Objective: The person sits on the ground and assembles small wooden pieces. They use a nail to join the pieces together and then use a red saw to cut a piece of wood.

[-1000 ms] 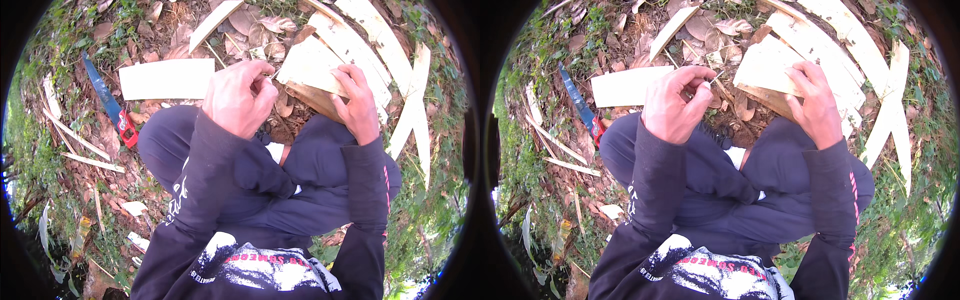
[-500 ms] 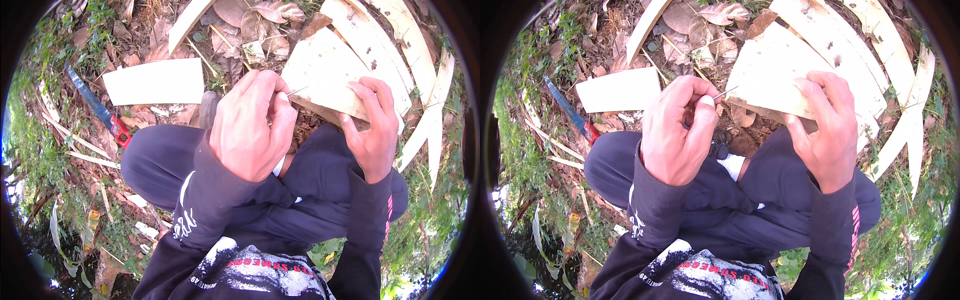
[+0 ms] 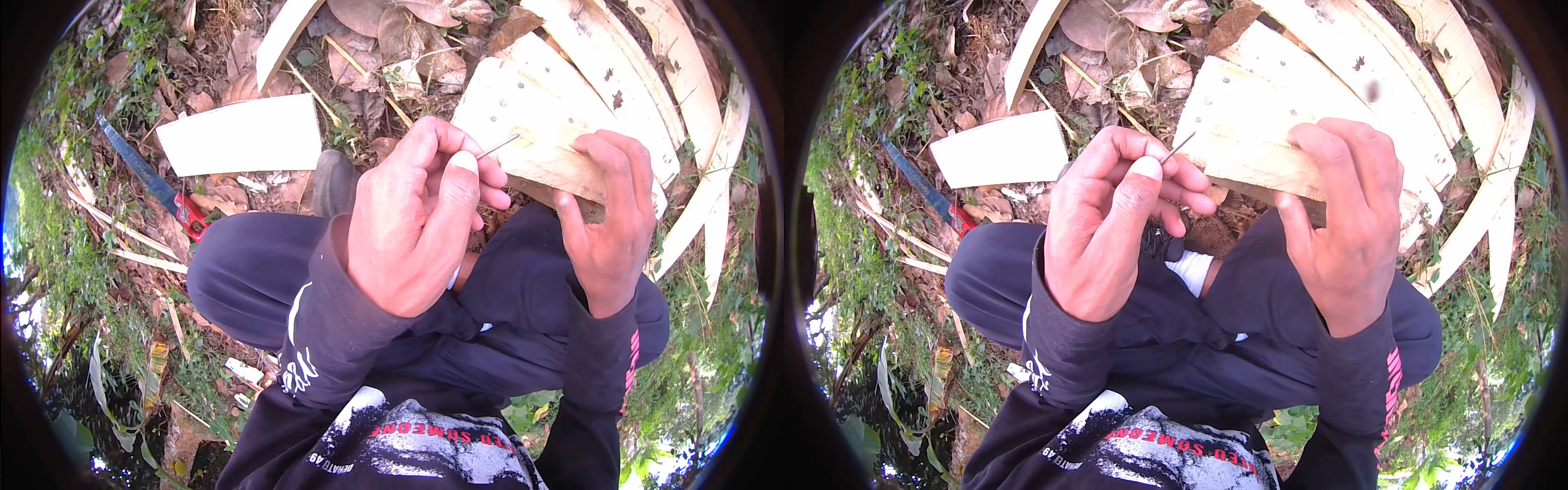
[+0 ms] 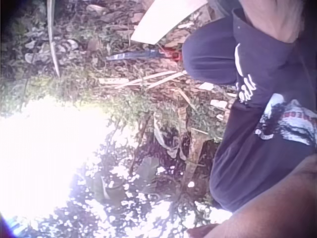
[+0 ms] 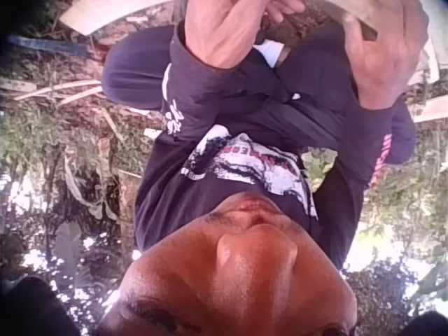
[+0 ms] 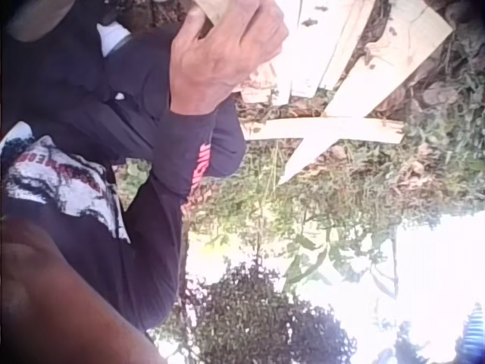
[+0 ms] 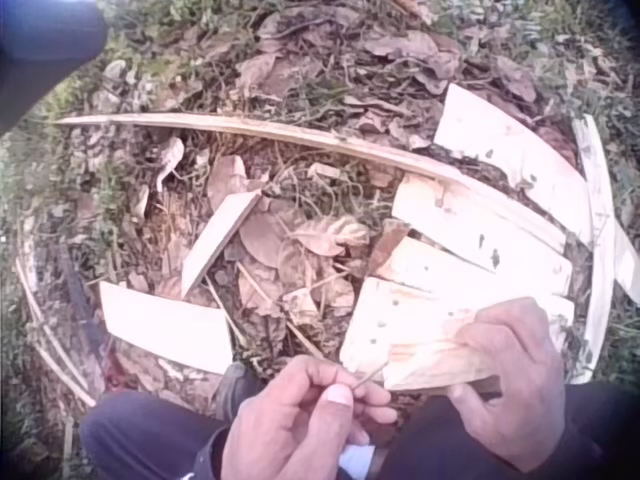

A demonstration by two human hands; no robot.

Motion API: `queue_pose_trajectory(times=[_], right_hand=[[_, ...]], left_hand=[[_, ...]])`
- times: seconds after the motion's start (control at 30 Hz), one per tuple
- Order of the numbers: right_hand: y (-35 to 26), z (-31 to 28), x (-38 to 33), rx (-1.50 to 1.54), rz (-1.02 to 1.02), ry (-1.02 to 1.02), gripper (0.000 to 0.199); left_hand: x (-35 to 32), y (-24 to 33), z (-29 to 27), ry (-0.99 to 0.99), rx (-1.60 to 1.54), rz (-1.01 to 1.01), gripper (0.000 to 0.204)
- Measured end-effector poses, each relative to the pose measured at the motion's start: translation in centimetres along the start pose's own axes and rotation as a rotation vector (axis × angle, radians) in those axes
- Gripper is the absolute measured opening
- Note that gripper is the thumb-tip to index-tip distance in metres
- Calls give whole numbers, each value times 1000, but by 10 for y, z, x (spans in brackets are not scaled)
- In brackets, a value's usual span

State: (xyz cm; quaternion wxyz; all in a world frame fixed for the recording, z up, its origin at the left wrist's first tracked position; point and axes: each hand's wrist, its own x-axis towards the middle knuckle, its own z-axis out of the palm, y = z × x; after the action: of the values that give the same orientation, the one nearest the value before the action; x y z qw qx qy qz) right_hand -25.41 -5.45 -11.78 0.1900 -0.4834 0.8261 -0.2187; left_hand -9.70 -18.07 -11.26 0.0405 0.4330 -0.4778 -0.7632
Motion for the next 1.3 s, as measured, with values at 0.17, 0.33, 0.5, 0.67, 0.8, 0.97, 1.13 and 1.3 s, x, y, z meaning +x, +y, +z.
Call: queue_pose_trajectory(times=[0.17, 0.33, 0.5, 0.67, 0.8, 0.97, 1.13, 1.3], right_hand=[[-1, 0, -3, 54, 31, 11, 46], [-5, -1, -2, -37, -22, 32, 47], [-4, 0, -2, 5, -14, 28, 47], [-2, -2, 1, -9, -38, 10, 47], [-3, -5, 5, -18, -60, -16, 46], [1, -8, 9, 18, -81, -52, 44], [2, -9, 10, 23, -110, -57, 42], [3, -9, 10, 32, -105, -65, 43]], left_hand=[[-1, 1, 1, 8, -8, 6, 18], [-1, -1, 0, 10, -2, 18, 17], [-2, 2, -1, 30, 27, 21, 17], [-3, 3, 1, 65, -68, 19, 14], [-4, 4, 1, 61, -47, 29, 14], [-3, 3, 1, 60, -39, 46, 15], [-3, 4, 2, 61, -57, 22, 17], [-2, 3, 1, 44, -21, 25, 16]])
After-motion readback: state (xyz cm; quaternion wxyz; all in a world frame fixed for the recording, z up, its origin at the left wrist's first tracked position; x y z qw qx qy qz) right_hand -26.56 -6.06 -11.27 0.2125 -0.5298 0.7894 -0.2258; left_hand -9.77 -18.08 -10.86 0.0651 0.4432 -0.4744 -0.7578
